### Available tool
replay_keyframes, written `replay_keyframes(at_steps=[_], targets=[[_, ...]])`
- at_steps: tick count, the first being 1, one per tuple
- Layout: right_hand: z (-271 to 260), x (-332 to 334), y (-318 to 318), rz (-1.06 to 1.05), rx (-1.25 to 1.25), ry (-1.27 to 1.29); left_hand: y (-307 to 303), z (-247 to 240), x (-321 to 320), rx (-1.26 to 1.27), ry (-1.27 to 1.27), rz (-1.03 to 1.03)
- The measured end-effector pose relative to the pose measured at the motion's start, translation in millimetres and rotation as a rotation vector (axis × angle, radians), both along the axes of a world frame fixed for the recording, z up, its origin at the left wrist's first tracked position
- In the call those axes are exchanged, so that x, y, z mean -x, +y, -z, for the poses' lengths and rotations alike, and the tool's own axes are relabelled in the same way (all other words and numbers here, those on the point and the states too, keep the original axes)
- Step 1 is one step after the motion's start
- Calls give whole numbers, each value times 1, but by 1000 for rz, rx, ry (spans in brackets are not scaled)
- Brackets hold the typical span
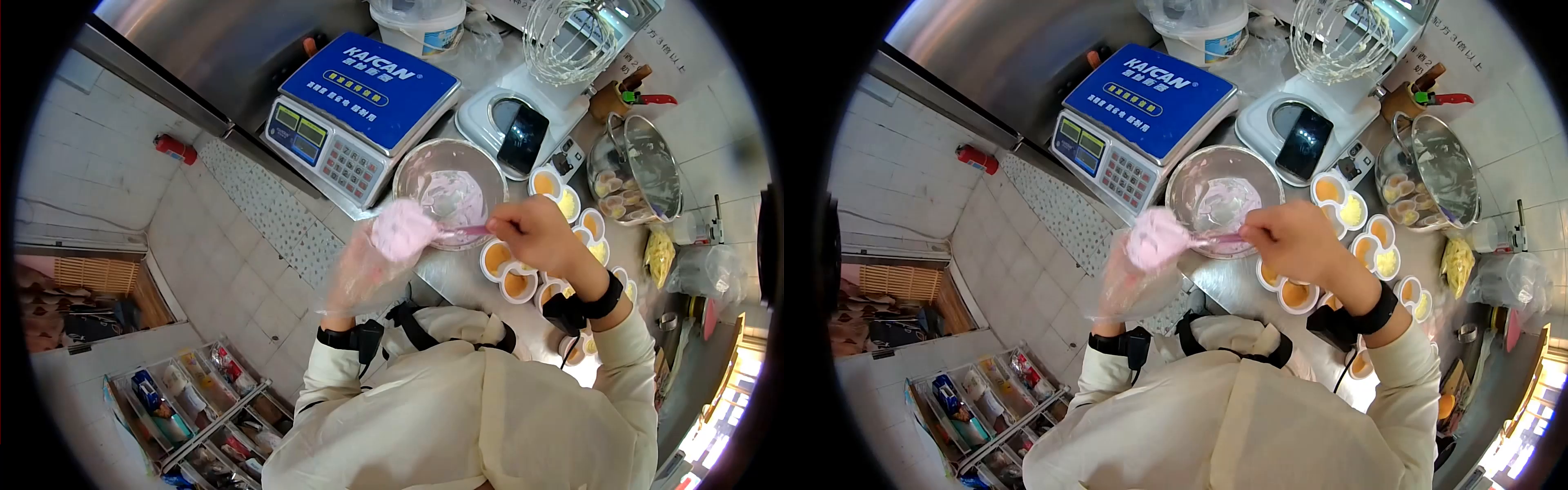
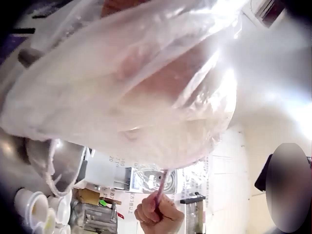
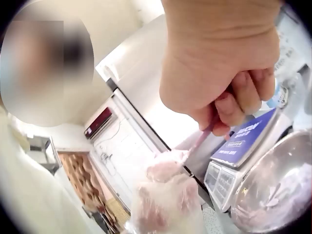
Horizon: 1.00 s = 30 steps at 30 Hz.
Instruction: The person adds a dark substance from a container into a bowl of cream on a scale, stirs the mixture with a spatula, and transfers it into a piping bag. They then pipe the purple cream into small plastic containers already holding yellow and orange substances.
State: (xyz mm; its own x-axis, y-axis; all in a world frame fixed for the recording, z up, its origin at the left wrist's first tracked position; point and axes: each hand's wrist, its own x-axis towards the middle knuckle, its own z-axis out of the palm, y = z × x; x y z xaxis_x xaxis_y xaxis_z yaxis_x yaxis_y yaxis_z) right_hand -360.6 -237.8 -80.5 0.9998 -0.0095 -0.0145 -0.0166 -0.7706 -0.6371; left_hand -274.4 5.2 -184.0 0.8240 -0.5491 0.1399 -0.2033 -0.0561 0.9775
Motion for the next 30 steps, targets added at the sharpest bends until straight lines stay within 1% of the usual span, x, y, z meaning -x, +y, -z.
replay_keyframes(at_steps=[1,3,4,6,7,9,10,12,13,15,16,18,20,22,23,24,25,27,28,29,30], targets=[[-3,-1,5,-2,5,-7,-2,-7,0,5,-7,-2],[-9,-4,14,-151,387,-141,-6,-18,0,171,143,188],[-16,-7,18,-149,391,-144,-7,-22,1,174,139,190],[-35,-15,28,-227,616,-20,-10,-28,5,-60,-186,101],[-38,-18,33,-216,614,-19,-13,-25,9,-61,-188,112],[-42,-27,44,-313,617,-213,-25,-17,19,276,59,-69],[-44,-33,50,-308,616,-213,-29,-18,22,274,58,-64],[-48,-46,60,-392,662,55,-34,-23,25,197,-93,-316],[-46,-48,61,-395,665,54,-35,-26,24,199,-93,-320],[-38,-50,64,-448,599,-152,-38,-30,22,-35,-470,-245],[-35,-51,68,-426,540,-112,-37,-28,22,-36,-463,-244],[-39,-53,69,-436,527,-62,-33,-19,20,-174,-791,-112],[-51,-53,65,-436,517,-12,-32,-10,16,-146,-814,-87],[-72,-52,62,-344,480,314,-30,-7,14,-122,-839,-64],[-68,-52,55,-338,479,315,-30,-8,12,-148,-913,-103],[-61,-49,42,-365,458,222,-29,-10,11,-177,-985,-145],[-54,-47,30,-394,437,128,-28,-12,10,-175,-985,-145],[-44,-40,5,-371,475,135,-23,-14,7,-202,-1036,-65],[-43,-36,-5,-349,516,139,-16,-5,6,-202,-1034,-66],[-44,-33,-13,-353,522,139,-6,12,5,-170,-670,-28],[-46,-28,-18,-147,522,214,2,21,4,-135,-304,14]])
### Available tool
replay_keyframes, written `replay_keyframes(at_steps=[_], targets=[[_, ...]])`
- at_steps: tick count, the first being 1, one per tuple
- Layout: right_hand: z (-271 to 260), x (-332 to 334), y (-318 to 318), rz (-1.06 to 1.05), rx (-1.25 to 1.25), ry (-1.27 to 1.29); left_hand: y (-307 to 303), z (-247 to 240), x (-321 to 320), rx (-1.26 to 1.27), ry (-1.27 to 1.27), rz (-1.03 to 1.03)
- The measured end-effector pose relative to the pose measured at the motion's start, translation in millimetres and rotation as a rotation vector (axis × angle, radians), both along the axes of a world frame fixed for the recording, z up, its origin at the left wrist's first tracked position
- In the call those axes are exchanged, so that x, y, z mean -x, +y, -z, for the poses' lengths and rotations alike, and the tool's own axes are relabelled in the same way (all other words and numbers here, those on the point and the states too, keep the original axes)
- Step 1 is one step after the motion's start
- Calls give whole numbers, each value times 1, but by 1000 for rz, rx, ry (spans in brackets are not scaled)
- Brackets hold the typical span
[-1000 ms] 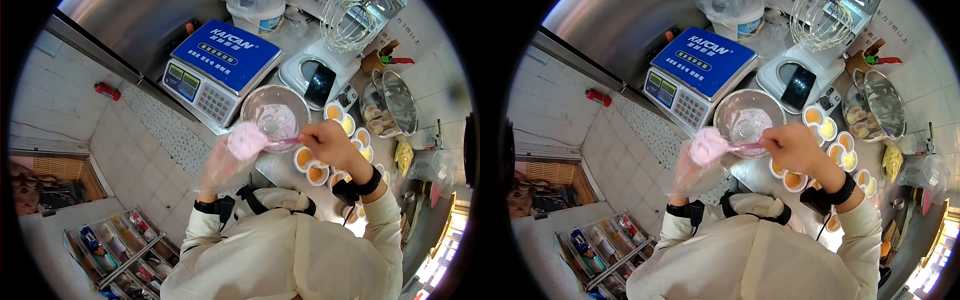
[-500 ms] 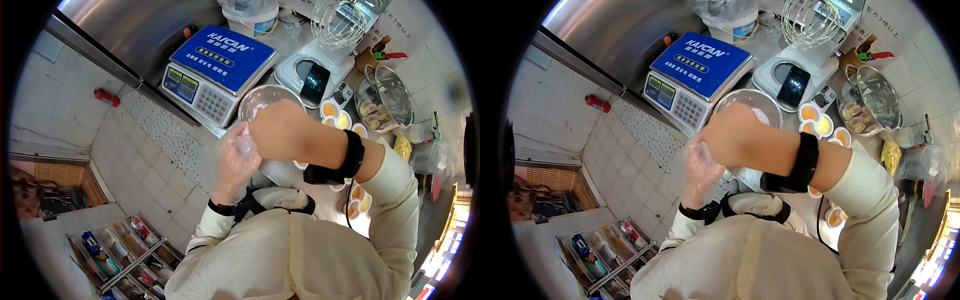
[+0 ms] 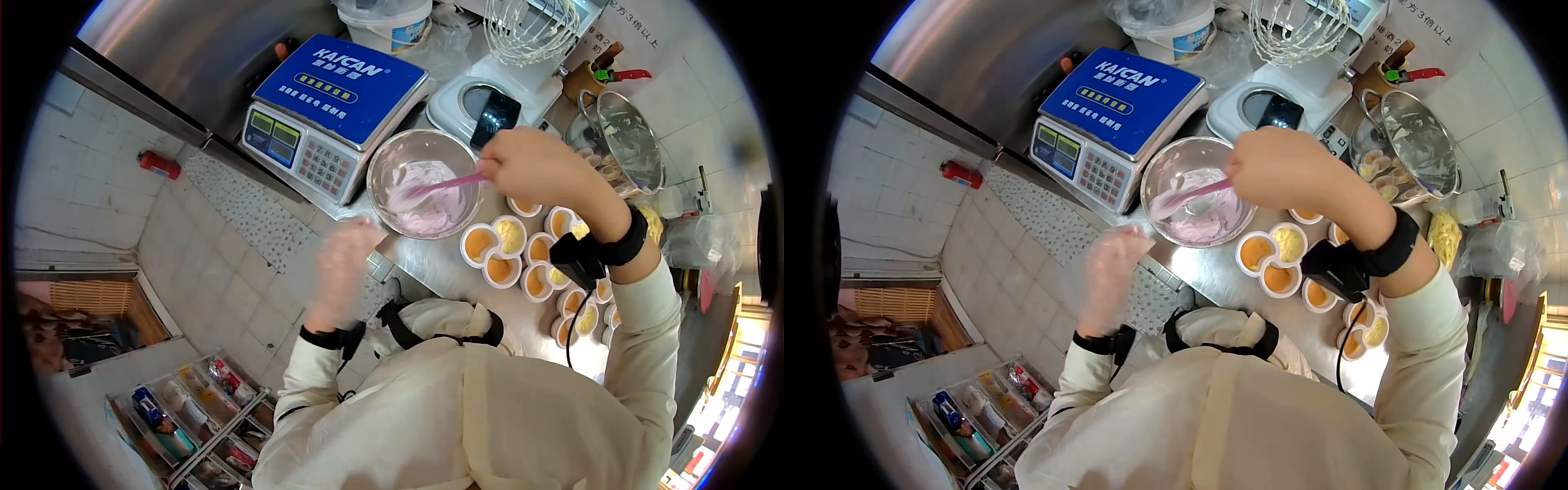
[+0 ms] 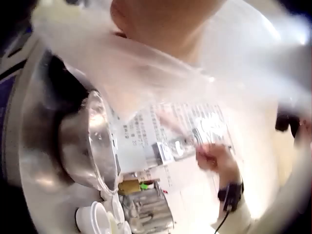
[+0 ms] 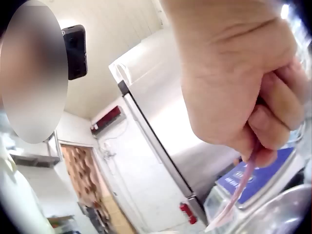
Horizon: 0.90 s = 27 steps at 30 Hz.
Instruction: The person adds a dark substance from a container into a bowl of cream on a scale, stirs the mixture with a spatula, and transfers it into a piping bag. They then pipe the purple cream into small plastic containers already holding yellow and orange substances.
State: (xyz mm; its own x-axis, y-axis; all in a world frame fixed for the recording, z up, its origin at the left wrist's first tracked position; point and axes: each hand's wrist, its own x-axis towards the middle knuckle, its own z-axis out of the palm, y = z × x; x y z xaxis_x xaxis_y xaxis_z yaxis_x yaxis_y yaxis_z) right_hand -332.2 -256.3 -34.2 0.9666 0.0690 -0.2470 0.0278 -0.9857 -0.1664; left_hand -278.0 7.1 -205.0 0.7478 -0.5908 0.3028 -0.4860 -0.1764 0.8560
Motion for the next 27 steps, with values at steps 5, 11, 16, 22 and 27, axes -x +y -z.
replay_keyframes(at_steps=[5,11,16,22,27], targets=[[86,14,-34,148,307,-217,5,19,-14,-372,-123,238],[125,24,-31,51,319,6,-20,62,-11,-40,712,463],[128,28,-13,55,216,78,-33,53,-10,42,823,595],[152,28,3,115,21,-21,-37,68,-6,396,1168,668],[156,29,18,328,-185,-211,-35,54,-8,489,1287,620]])
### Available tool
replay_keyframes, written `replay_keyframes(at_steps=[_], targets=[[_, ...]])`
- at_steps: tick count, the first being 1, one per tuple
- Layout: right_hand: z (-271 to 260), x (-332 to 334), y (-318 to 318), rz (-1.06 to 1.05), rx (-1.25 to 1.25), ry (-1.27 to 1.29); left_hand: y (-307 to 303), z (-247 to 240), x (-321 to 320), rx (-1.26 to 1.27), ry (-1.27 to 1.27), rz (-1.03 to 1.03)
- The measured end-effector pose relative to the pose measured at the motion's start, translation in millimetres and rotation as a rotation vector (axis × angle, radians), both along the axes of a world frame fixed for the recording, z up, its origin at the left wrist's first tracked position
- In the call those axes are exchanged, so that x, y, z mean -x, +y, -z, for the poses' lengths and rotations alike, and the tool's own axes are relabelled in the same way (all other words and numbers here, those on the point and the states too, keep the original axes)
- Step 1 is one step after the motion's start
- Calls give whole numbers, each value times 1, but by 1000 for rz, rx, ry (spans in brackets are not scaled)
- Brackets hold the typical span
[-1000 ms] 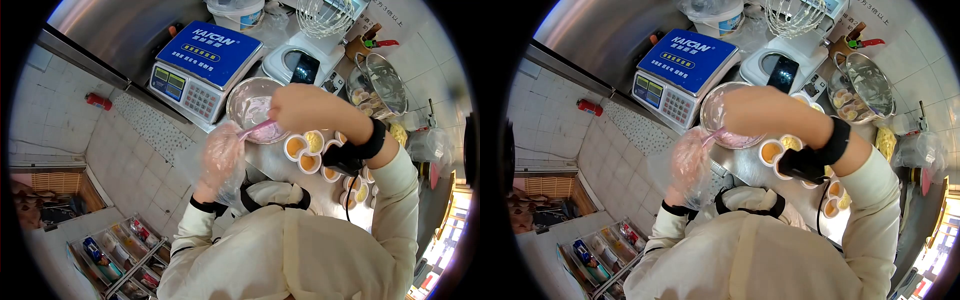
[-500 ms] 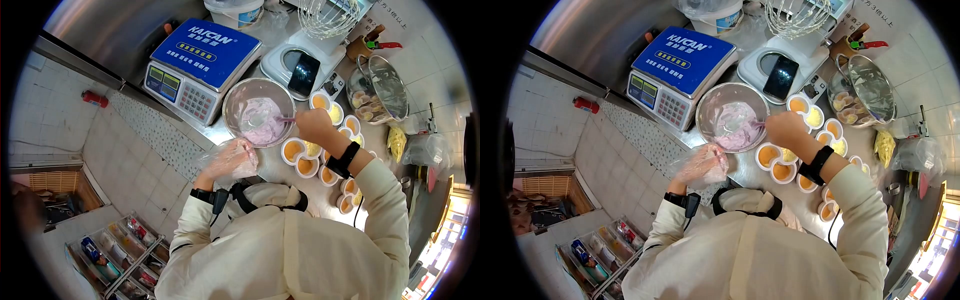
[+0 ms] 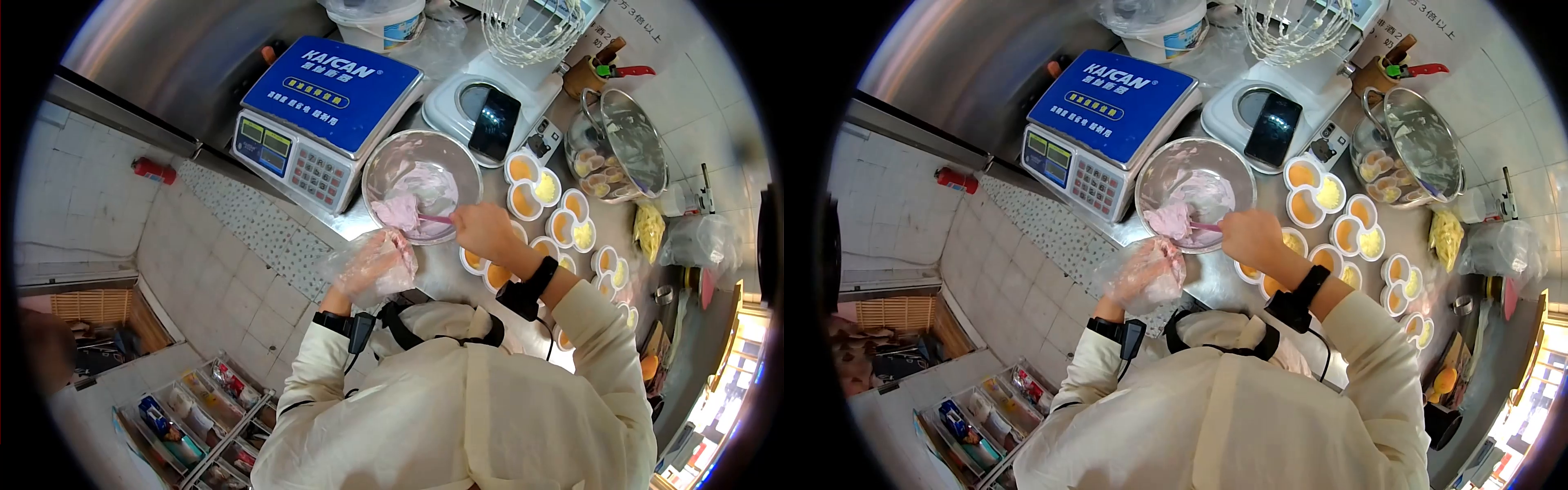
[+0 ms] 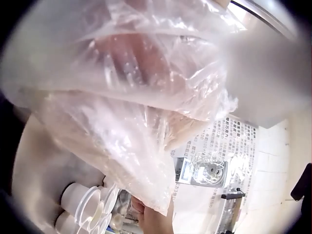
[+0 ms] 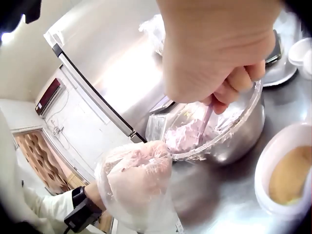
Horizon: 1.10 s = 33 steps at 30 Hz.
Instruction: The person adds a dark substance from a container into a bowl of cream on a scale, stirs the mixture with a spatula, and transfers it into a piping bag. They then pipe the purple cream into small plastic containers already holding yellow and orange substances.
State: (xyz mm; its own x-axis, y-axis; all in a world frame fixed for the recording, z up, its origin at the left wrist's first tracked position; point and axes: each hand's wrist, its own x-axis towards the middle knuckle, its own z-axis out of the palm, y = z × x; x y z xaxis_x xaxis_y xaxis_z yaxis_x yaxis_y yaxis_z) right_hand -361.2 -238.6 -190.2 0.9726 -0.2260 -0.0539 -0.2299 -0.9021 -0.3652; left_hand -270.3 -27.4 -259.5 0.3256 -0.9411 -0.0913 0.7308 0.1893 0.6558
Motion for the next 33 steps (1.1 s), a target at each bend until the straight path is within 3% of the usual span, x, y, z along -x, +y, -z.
replay_keyframes(at_steps=[4,7,10,11,13,15,16,17,19,21,22,24,25,26,27,29,30,32,33], targets=[[9,0,3,56,-4,-52,1,5,-6,-28,-198,-35],[12,3,5,78,-91,-118,2,5,-4,-18,-165,-17],[11,9,2,75,-231,-240,4,163,-6,717,287,89],[6,14,-1,104,-295,-270,15,137,-4,719,281,88],[-7,20,-11,126,-365,-302,44,20,2,18,-224,-158],[-33,23,-19,95,-520,-278,34,-62,11,-25,-290,-271],[-50,21,-18,83,-529,-276,33,-80,14,-63,-361,-379],[-69,19,-17,40,-561,-243,43,-63,14,-136,-222,-460],[-111,13,-14,-13,-586,-222,30,-98,10,-157,-292,-471],[-147,6,-4,-133,-396,-65,21,-110,5,-165,-359,-478],[-154,3,-1,-138,-387,-71,19,-106,4,-102,-486,-506],[-163,0,7,-286,47,-165,17,-106,0,-35,-615,-534],[-171,-3,14,-317,216,-128,16,-109,-2,-113,-873,-583],[-177,-6,20,-311,221,-130,15,-113,-4,-190,-1132,-625],[-182,-10,26,-346,274,-104,14,-116,-1,-183,-1133,-620],[-188,-19,37,-376,326,-74,12,-124,12,-212,-1267,-857],[-190,-26,40,-389,352,-58,10,-127,16,-209,-1266,-858],[-192,-42,45,-408,383,-45,5,-132,23,-357,-704,-845],[-190,-49,46,-414,391,-30,1,-136,25,-356,-706,-849]])
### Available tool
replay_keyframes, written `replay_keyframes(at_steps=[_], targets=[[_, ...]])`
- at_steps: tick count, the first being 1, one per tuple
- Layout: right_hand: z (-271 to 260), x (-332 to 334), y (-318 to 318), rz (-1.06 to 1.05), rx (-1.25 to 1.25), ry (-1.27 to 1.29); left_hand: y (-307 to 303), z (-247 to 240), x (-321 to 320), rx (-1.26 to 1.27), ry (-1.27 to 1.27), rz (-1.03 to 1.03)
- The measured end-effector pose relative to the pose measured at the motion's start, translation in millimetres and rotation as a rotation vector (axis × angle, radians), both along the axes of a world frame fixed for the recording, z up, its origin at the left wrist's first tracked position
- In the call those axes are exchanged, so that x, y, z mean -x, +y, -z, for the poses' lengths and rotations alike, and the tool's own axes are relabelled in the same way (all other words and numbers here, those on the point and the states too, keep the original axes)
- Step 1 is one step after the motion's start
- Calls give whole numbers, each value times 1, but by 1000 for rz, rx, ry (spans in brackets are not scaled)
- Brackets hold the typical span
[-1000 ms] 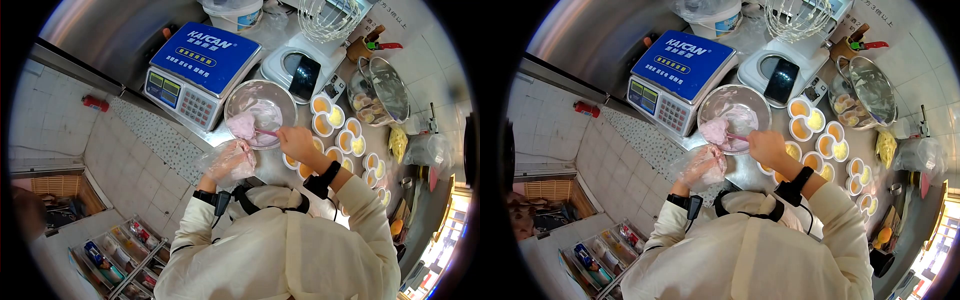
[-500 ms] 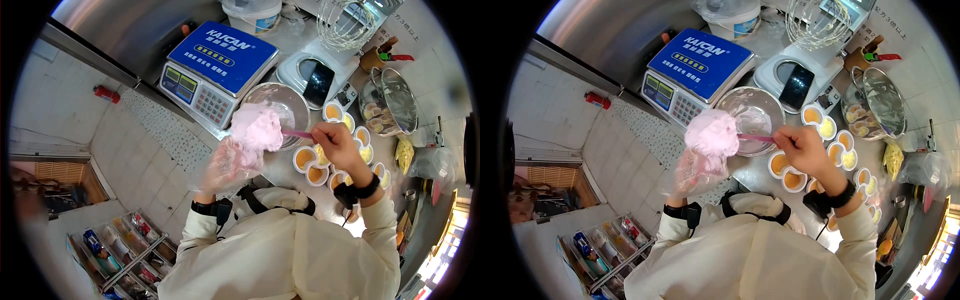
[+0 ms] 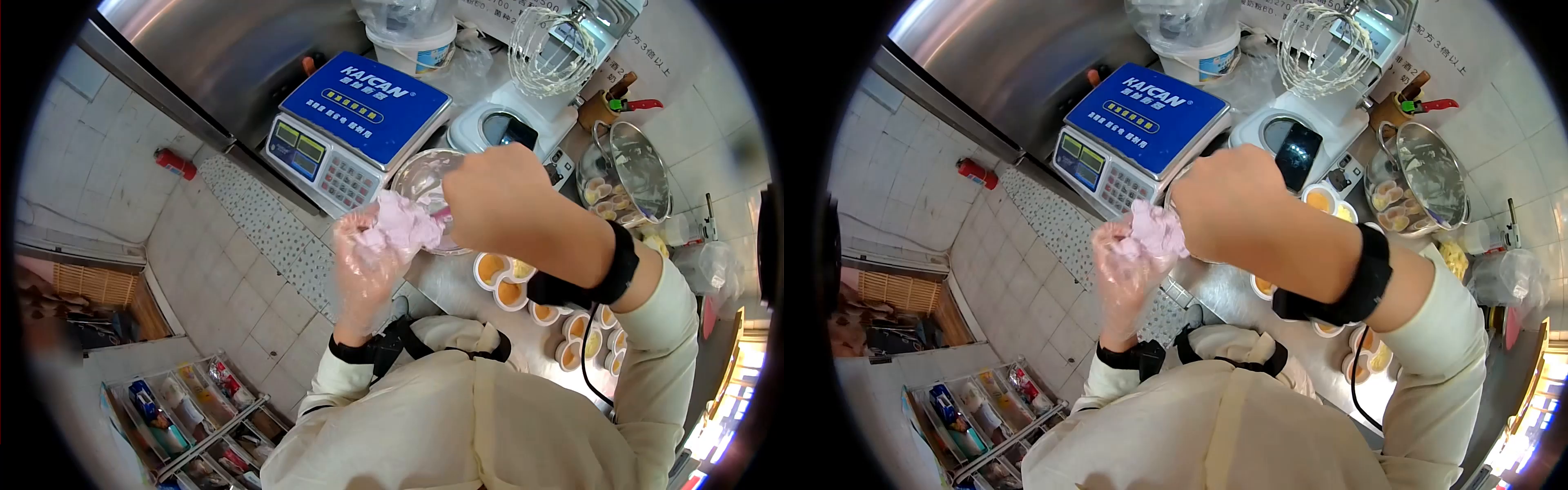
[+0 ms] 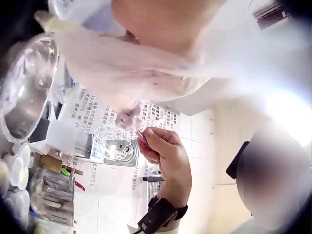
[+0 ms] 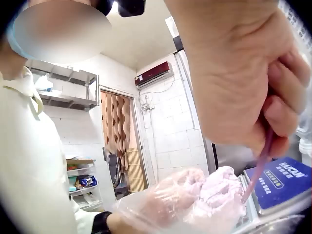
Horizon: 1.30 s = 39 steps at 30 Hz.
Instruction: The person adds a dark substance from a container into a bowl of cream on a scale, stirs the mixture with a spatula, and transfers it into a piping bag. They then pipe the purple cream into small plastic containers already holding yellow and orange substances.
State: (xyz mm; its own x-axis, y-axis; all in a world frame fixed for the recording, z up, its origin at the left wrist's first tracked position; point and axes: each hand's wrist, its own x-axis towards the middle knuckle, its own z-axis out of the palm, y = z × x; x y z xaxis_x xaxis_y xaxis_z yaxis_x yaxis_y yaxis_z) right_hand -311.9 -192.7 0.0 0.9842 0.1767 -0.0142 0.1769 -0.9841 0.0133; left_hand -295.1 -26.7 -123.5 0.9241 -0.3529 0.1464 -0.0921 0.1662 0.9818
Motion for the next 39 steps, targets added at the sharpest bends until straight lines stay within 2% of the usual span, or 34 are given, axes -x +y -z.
replay_keyframes(at_steps=[2,3,5,6,8,9,10,11,12,13,15,17,19,21,25,26,28,30,33,35,36,37,38,39], targets=[[12,-9,3,-30,-16,-59,-7,-5,1,-85,-172,10],[14,-11,8,-35,-20,-56,-6,-4,-1,-89,-168,6],[20,-17,20,-106,-10,72,-4,-1,-6,-444,-538,-62],[17,-17,31,-87,-6,106,-3,-2,-8,-447,-537,-68],[19,-10,43,-151,-52,40,-1,-7,-10,-483,-734,-62],[19,-8,47,-207,-92,-30,5,1,-15,-484,-741,-66],[1,-9,57,-208,-91,-35,13,16,-23,-454,-858,-60],[-17,-8,66,-150,-49,203,18,25,-26,-421,-973,-52],[-31,-8,71,-88,-6,441,18,20,-22,-418,-975,-51],[-33,-6,70,-84,-5,442,17,10,-14,-405,-940,1],[-35,-4,65,-120,99,395,14,-6,-6,-389,-904,57],[-27,-5,56,-122,56,353,10,-14,-2,-560,-667,-4],[-13,0,53,-124,13,306,11,-14,-1,-573,-606,32],[-4,15,61,-252,-73,33,10,-13,-3,-588,-548,61],[-4,26,73,-243,-135,-88,8,-13,-7,-951,-1080,-101],[-8,28,73,-199,-86,-155,9,-13,-8,-1039,-1215,-144],[-19,29,69,-154,-34,-222,11,-14,-8,-1023,-1164,-126],[-27,27,50,-223,-154,-70,13,-3,-11,-998,-1115,-102],[-33,33,23,-191,-199,-16,23,28,-16,-1051,-1089,-163],[-31,41,-2,-207,-176,-99,33,29,-15,-778,-908,-135],[-31,43,-13,-234,-149,-179,40,34,-16,-777,-907,-140],[-28,43,-21,-241,-143,-179,49,45,-17,-550,-515,-78],[-19,43,-29,-57,-158,-104,56,54,-20,-314,-129,-11],[-5,44,-39,136,-176,-30,65,60,-24,-312,-129,-6]])
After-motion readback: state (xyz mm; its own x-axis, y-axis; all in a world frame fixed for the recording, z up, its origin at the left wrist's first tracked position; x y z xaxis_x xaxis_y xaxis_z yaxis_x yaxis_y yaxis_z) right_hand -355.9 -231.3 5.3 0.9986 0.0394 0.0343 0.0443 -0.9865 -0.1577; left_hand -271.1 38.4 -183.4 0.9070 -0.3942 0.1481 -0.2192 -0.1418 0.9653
